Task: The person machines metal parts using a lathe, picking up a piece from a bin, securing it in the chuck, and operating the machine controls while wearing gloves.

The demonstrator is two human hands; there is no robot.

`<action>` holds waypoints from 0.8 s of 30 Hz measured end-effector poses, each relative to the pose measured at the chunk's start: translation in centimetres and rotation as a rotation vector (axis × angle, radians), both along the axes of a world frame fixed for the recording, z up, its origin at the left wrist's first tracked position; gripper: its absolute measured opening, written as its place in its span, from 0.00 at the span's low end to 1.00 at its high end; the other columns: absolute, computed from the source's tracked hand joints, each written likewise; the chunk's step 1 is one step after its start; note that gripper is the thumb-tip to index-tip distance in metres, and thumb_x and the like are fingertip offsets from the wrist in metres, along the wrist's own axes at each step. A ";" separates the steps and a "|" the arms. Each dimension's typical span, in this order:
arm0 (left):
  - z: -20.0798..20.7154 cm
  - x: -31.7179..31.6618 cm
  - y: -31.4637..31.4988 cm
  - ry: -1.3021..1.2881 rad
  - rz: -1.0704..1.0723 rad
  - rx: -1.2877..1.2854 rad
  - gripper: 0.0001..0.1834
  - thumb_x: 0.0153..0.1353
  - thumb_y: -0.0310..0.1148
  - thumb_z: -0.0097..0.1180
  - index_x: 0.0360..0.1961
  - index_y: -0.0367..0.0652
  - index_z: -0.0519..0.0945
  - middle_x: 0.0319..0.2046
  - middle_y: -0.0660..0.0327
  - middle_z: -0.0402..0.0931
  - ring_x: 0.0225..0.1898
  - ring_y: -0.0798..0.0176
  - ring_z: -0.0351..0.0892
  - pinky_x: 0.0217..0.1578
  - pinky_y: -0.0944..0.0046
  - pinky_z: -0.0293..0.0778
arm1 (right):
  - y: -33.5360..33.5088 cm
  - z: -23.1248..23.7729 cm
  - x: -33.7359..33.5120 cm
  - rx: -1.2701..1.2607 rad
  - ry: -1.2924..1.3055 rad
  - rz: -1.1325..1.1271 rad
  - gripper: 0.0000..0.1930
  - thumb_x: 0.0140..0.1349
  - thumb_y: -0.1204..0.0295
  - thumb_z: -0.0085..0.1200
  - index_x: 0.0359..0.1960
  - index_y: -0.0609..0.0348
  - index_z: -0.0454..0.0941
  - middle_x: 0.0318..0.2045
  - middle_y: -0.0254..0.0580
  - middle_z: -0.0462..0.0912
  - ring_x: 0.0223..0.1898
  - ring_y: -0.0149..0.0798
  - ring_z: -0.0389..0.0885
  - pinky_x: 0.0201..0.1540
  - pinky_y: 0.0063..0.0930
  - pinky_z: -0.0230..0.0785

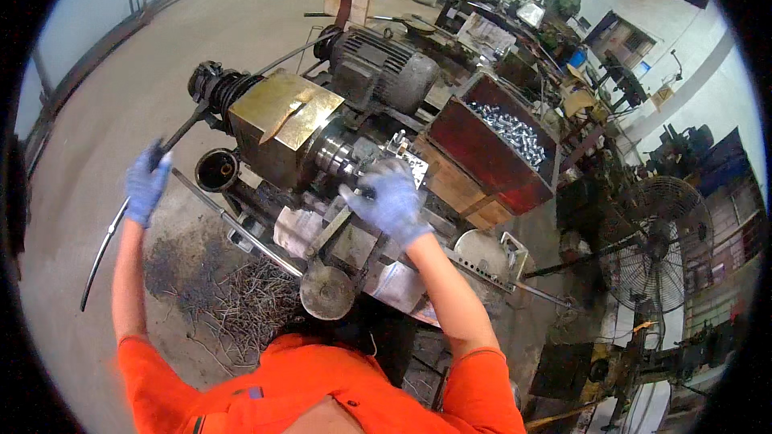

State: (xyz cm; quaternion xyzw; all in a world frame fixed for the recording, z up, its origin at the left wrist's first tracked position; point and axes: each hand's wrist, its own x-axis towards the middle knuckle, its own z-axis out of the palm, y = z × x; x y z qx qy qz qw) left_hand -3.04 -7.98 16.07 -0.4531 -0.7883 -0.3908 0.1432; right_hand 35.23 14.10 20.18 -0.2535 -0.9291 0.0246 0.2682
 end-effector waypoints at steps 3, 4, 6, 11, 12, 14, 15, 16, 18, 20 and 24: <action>5.6 10.3 6.8 0.001 -0.156 -0.033 0.28 0.54 0.48 0.54 0.56 0.50 0.69 0.31 0.54 0.78 0.29 0.55 0.78 0.31 0.59 0.73 | -2.7 0.4 5.9 -0.106 0.085 0.000 0.13 0.46 0.57 0.61 0.21 0.55 0.81 0.31 0.41 0.80 0.41 0.47 0.75 0.54 0.41 0.61; 5.5 11.6 8.4 0.007 -0.175 -0.068 0.29 0.54 0.49 0.53 0.56 0.51 0.68 0.29 0.54 0.77 0.27 0.54 0.78 0.30 0.58 0.73 | -4.0 0.6 7.6 -0.146 0.076 -0.012 0.11 0.45 0.60 0.62 0.22 0.54 0.81 0.32 0.42 0.80 0.41 0.48 0.75 0.53 0.43 0.61; 2.5 11.6 11.8 0.294 -0.244 0.014 0.30 0.54 0.48 0.54 0.57 0.53 0.67 0.29 0.53 0.77 0.25 0.54 0.77 0.26 0.58 0.71 | -5.8 -1.2 11.8 -0.091 0.093 -0.076 0.10 0.44 0.62 0.62 0.22 0.53 0.81 0.32 0.42 0.80 0.42 0.48 0.75 0.51 0.43 0.63; 0.2 13.4 13.2 0.372 -0.252 0.035 0.13 0.58 0.38 0.50 0.41 0.43 0.77 0.27 0.53 0.76 0.23 0.51 0.76 0.24 0.55 0.71 | -11.9 -6.2 23.6 -0.321 0.102 -0.457 0.08 0.41 0.68 0.64 0.21 0.57 0.80 0.26 0.42 0.81 0.35 0.45 0.78 0.45 0.37 0.66; 0.4 14.0 12.6 0.338 -0.275 0.077 0.13 0.58 0.37 0.50 0.41 0.43 0.77 0.27 0.53 0.76 0.23 0.51 0.76 0.24 0.55 0.71 | -13.4 -7.6 25.9 -0.283 0.076 -0.537 0.08 0.41 0.69 0.64 0.20 0.58 0.80 0.25 0.42 0.81 0.32 0.45 0.78 0.43 0.36 0.67; 0.8 15.5 11.8 0.278 -0.323 0.165 0.12 0.58 0.36 0.50 0.41 0.42 0.77 0.27 0.53 0.76 0.23 0.51 0.76 0.25 0.55 0.71 | -15.7 -10.0 29.0 -0.302 0.105 -0.661 0.08 0.42 0.70 0.64 0.20 0.60 0.79 0.23 0.43 0.81 0.29 0.44 0.79 0.40 0.35 0.68; 0.9 16.6 11.3 0.236 -0.347 0.196 0.12 0.58 0.35 0.49 0.40 0.42 0.76 0.28 0.53 0.76 0.24 0.51 0.76 0.25 0.54 0.71 | -16.4 -10.6 30.0 -0.358 0.155 -0.702 0.08 0.42 0.71 0.64 0.19 0.60 0.79 0.22 0.44 0.81 0.28 0.44 0.79 0.39 0.35 0.68; 1.5 18.2 10.7 0.182 -0.419 0.203 0.11 0.59 0.35 0.49 0.40 0.42 0.76 0.26 0.54 0.76 0.24 0.51 0.76 0.26 0.55 0.71 | -16.8 -10.9 30.4 -0.417 0.204 -0.740 0.07 0.42 0.71 0.64 0.19 0.61 0.79 0.22 0.44 0.81 0.27 0.44 0.79 0.38 0.34 0.69; 0.5 20.5 11.1 0.206 -0.452 0.143 0.11 0.59 0.36 0.48 0.39 0.42 0.76 0.25 0.54 0.75 0.24 0.51 0.76 0.25 0.55 0.70 | -17.1 -10.4 30.0 -0.369 0.247 -0.727 0.08 0.41 0.72 0.65 0.19 0.61 0.79 0.21 0.45 0.80 0.25 0.44 0.79 0.35 0.32 0.69; -1.0 21.9 13.0 0.175 -0.506 0.115 0.11 0.59 0.37 0.47 0.39 0.43 0.76 0.23 0.54 0.74 0.24 0.51 0.75 0.25 0.55 0.70 | -16.9 -10.0 29.8 -0.387 0.224 -0.768 0.08 0.41 0.72 0.65 0.19 0.61 0.79 0.20 0.45 0.80 0.25 0.43 0.78 0.35 0.32 0.69; -2.9 23.5 15.0 0.162 -0.491 0.004 0.09 0.57 0.33 0.51 0.38 0.44 0.77 0.22 0.54 0.73 0.22 0.51 0.73 0.24 0.55 0.69 | -16.2 -8.1 27.8 -0.299 0.213 -0.721 0.08 0.42 0.71 0.66 0.19 0.61 0.79 0.20 0.46 0.80 0.24 0.43 0.78 0.33 0.31 0.68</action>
